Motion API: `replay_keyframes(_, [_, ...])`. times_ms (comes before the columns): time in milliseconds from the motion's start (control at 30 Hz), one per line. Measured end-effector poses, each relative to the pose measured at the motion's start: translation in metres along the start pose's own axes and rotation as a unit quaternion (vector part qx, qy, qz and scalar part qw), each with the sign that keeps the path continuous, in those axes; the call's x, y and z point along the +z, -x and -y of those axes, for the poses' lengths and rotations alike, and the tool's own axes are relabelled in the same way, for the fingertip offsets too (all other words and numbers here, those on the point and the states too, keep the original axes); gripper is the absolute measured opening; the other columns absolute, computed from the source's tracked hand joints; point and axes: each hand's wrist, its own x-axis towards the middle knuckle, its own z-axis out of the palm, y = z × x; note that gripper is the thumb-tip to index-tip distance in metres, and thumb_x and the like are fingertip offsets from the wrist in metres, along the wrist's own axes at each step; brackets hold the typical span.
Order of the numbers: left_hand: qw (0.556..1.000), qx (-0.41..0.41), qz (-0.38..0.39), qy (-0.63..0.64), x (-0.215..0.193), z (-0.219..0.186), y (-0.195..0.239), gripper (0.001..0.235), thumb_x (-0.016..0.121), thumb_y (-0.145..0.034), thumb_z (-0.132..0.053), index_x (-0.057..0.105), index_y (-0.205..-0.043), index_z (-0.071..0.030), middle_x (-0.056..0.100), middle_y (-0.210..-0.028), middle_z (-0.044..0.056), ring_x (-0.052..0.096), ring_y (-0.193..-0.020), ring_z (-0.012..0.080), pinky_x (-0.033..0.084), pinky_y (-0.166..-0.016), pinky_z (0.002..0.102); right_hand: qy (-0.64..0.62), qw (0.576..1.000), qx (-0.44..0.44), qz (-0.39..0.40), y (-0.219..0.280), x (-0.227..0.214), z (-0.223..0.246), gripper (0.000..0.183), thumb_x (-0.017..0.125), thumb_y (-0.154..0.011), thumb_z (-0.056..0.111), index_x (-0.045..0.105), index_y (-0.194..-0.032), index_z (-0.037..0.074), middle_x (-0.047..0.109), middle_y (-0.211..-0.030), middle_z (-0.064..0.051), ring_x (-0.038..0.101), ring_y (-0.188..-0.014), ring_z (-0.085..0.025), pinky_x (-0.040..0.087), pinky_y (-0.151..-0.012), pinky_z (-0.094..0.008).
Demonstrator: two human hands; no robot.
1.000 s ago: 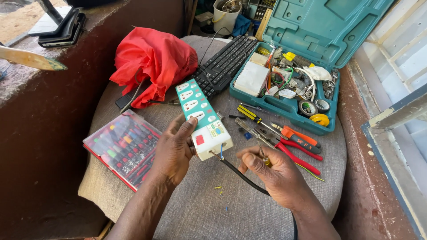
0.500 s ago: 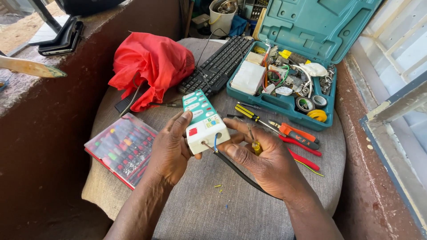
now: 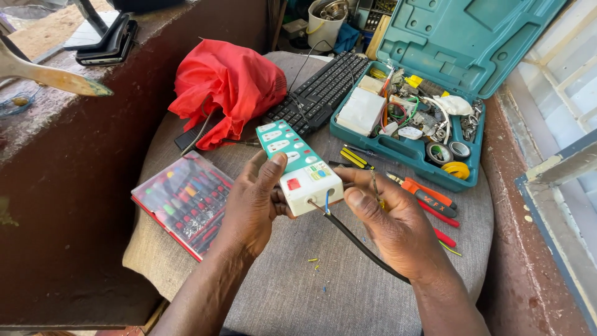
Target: Assembling or repairing a power extension board using a screwdriver and other hand tools.
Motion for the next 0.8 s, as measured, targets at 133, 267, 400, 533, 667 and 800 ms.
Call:
replay_keyframes(133, [0.994,0.089,0.019,-0.052,-0.005,0.005,0.01,0.099,0.077,-0.088,-0.028,0.025,-0.169,-0.005,0.071,-0.089,0.014,0.072,-0.064,0.0207,0.058,-0.046,0.032,0.025,0.997,0.074,-0.009,-0.005,0.003,0.005,0.084,0.067,-0.082,0.052,0.063,-0.149,0.002,0.076,-0.14,-0.009,0.07,-0.122,-0.014,0.055,-0.103,-0.03])
replay_keyframes(267, [0.985,0.11,0.019,-0.132,-0.001,-0.008,0.033,0.112,0.074,-0.089,-0.031,0.003,-0.173,-0.009,0.073,-0.1,0.014,0.066,-0.078,0.0199,0.054,-0.059,0.035,0.014,0.994,0.107,0.028,-0.008,0.013,0.014,0.069,0.067,-0.089,0.035,0.063,-0.152,0.007,0.075,-0.146,-0.004,0.069,-0.127,-0.012,0.055,-0.108,-0.031])
replay_keyframes(400, [0.989,0.141,0.052,0.001,-0.012,-0.005,0.034,0.076,0.074,-0.088,-0.018,0.035,-0.151,-0.005,0.075,-0.122,0.017,0.074,-0.11,0.0253,0.064,-0.096,0.044,0.013,0.979,0.202,-0.009,-0.009,0.01,0.001,0.066,0.072,-0.084,0.023,0.071,-0.149,0.01,0.083,-0.135,-0.008,0.077,-0.116,-0.02,0.061,-0.101,-0.037])
replay_keyframes(533, [0.99,0.104,-0.016,0.098,-0.033,-0.006,0.014,0.053,0.071,-0.084,-0.013,0.058,-0.135,-0.002,0.072,-0.127,0.014,0.07,-0.111,0.0271,0.061,-0.099,0.049,-0.013,0.984,0.176,0.009,-0.015,0.013,-0.024,0.061,0.073,-0.085,0.019,0.073,-0.144,0.002,0.083,-0.133,-0.011,0.076,-0.117,-0.021,0.06,-0.103,-0.037])
replay_keyframes(667, [0.986,0.093,-0.038,0.131,-0.052,0.008,0.004,0.033,0.062,-0.093,-0.018,0.061,-0.125,-0.008,0.076,-0.125,0.011,0.073,-0.104,0.0286,0.061,-0.083,0.048,-0.012,0.981,0.193,0.018,-0.031,0.019,-0.038,0.063,0.073,-0.084,0.015,0.072,-0.146,0.003,0.083,-0.133,-0.011,0.076,-0.109,-0.02,0.062,-0.097,-0.035])
replay_keyframes(800, [0.993,0.071,-0.061,0.075,-0.056,0.014,0.007,0.034,0.062,-0.096,-0.021,0.058,-0.125,-0.004,0.073,-0.119,0.012,0.073,-0.105,0.0286,0.066,-0.09,0.052,0.115,0.955,0.274,-0.007,-0.044,0.034,-0.009,0.05,0.071,-0.087,0.027,0.083,-0.131,0.007,0.086,-0.109,-0.008,0.075,-0.092,-0.018,0.062,-0.08,-0.037])
